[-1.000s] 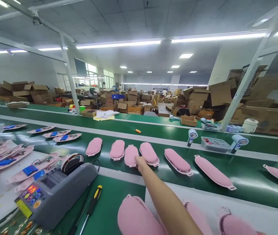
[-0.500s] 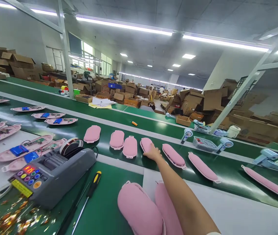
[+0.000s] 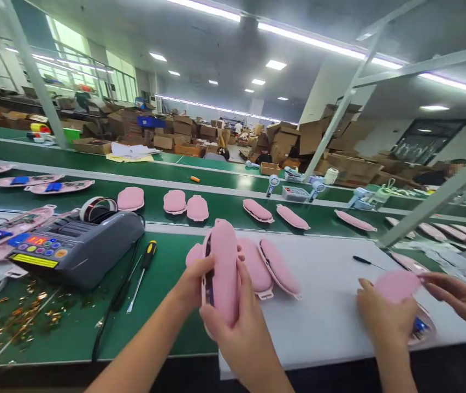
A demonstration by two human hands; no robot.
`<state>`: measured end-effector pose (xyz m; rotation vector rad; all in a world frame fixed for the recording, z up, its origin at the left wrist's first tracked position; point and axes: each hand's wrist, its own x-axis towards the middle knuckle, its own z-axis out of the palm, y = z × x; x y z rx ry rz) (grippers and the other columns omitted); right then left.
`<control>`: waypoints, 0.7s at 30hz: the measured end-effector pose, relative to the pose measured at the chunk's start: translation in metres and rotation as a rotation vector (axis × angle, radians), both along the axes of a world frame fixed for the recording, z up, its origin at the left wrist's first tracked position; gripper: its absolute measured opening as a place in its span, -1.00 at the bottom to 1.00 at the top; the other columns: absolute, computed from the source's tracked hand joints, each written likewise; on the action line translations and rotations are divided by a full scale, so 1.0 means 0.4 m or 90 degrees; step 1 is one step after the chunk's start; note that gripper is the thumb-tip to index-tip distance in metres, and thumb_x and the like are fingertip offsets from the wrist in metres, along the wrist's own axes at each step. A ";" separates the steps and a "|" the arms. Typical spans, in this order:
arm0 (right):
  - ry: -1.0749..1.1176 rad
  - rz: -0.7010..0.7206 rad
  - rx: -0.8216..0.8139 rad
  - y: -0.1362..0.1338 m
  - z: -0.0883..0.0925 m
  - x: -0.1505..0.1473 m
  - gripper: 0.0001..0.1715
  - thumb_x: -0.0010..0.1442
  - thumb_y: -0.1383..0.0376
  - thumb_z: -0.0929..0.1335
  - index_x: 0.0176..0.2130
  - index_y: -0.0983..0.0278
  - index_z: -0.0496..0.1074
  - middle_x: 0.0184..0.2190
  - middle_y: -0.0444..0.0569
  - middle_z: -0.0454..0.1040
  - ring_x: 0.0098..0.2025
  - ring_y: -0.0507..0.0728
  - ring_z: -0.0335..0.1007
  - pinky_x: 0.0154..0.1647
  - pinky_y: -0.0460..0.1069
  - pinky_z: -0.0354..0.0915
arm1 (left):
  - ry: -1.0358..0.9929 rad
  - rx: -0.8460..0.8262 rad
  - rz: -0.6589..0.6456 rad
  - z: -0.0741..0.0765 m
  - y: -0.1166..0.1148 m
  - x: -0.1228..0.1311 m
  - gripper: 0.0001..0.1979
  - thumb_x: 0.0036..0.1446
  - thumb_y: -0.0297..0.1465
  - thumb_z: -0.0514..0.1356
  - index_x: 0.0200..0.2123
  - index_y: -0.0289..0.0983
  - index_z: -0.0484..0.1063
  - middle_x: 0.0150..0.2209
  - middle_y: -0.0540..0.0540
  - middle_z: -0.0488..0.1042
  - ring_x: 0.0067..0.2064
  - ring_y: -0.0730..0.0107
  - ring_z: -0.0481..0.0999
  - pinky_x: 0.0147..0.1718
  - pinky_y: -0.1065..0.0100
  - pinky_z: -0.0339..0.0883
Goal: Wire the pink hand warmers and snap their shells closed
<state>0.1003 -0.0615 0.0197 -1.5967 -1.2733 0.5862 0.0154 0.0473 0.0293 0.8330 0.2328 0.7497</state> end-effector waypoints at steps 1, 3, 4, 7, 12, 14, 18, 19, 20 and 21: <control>0.023 -0.008 0.010 -0.032 -0.020 0.008 -0.12 0.13 0.05 0.33 0.32 0.18 -0.02 0.26 0.03 0.20 0.26 0.23 0.15 0.20 0.08 0.17 | -0.003 -0.039 -0.041 -0.017 -0.022 0.012 -0.40 -0.10 -0.06 0.33 -0.09 -0.38 0.49 -0.17 -0.27 0.58 0.01 -0.12 0.47 0.08 0.02 0.23; 0.053 -0.024 0.017 -0.073 -0.052 0.041 -0.34 0.24 0.03 0.22 0.24 0.25 0.16 0.05 0.06 0.44 0.03 0.20 0.41 -0.01 0.02 0.33 | -0.012 -0.116 -0.090 -0.047 -0.050 0.021 -0.41 -0.05 -0.08 0.30 -0.05 -0.39 0.47 -0.18 -0.28 0.59 -0.01 -0.11 0.50 0.07 0.01 0.23; 0.049 -0.040 0.009 -0.083 -0.066 0.062 -0.42 0.27 0.01 0.17 0.14 0.27 0.29 -0.10 0.04 0.53 -0.12 0.18 0.48 -0.14 -0.01 0.36 | -0.014 -0.148 -0.099 -0.060 -0.056 0.019 -0.41 -0.02 -0.09 0.28 -0.03 -0.40 0.45 -0.18 -0.29 0.59 -0.02 -0.12 0.50 0.06 -0.01 0.24; -0.050 -0.102 -0.034 -0.085 -0.107 0.120 -0.47 0.28 -0.03 0.13 -0.25 0.27 0.47 -0.45 -0.01 0.53 -0.43 0.14 0.42 -0.41 -0.04 0.32 | -0.029 -0.221 -0.095 -0.097 -0.046 -0.006 -0.38 0.04 -0.06 0.22 0.02 -0.43 0.41 -0.16 -0.32 0.58 -0.02 -0.13 0.50 0.05 -0.05 0.23; -0.235 -0.173 -0.003 -0.042 -0.181 0.142 -0.49 0.27 -0.02 0.16 -0.16 0.30 0.42 -0.37 0.11 0.54 -0.40 0.20 0.44 -0.42 0.00 0.31 | -0.062 -0.247 -0.089 -0.168 -0.016 -0.057 -0.32 0.07 -0.01 0.15 0.05 -0.45 0.38 -0.11 -0.34 0.55 0.02 -0.18 0.46 0.05 -0.10 0.20; -0.301 -0.197 0.037 -0.024 -0.203 0.141 -0.46 0.28 -0.01 0.16 -0.06 0.35 0.38 -0.27 0.20 0.53 -0.29 0.24 0.46 -0.34 0.03 0.34 | -0.081 -0.248 -0.072 -0.193 -0.010 -0.061 -0.29 0.02 0.03 0.16 0.04 -0.43 0.39 -0.09 -0.33 0.54 0.06 -0.21 0.43 0.06 -0.11 0.18; -0.389 -0.203 0.099 0.000 -0.221 0.151 -0.47 0.28 0.05 0.20 0.03 0.41 0.29 -0.22 0.23 0.46 -0.22 0.27 0.39 -0.24 0.09 0.32 | -0.113 -0.267 -0.016 -0.218 -0.006 -0.045 -0.31 0.03 0.07 0.11 0.02 -0.37 0.41 -0.02 -0.28 0.51 0.13 -0.18 0.36 0.12 -0.09 0.10; -0.402 -0.196 0.103 0.004 -0.221 0.156 -0.47 0.29 0.07 0.20 0.06 0.42 0.27 -0.23 0.22 0.45 -0.23 0.27 0.37 -0.24 0.09 0.31 | -0.111 -0.270 -0.018 -0.219 -0.005 -0.041 -0.31 0.04 0.08 0.10 0.01 -0.37 0.42 -0.01 -0.30 0.50 0.15 -0.19 0.34 0.13 -0.11 0.09; -0.411 -0.189 0.108 0.007 -0.219 0.161 -0.46 0.29 0.09 0.21 0.09 0.42 0.24 -0.23 0.21 0.43 -0.22 0.28 0.36 -0.22 0.11 0.30 | -0.108 -0.271 -0.022 -0.218 -0.005 -0.037 -0.29 0.03 0.09 0.09 0.01 -0.38 0.41 0.00 -0.31 0.49 0.16 -0.21 0.32 0.13 -0.13 0.07; -0.422 -0.182 0.118 0.008 -0.216 0.166 -0.44 0.28 0.10 0.21 0.13 0.41 0.20 -0.21 0.22 0.41 -0.20 0.29 0.34 -0.20 0.14 0.29 | -0.104 -0.268 -0.023 -0.216 -0.005 -0.035 -0.27 0.02 0.10 0.09 0.02 -0.39 0.41 0.02 -0.33 0.48 0.18 -0.23 0.29 0.14 -0.15 0.05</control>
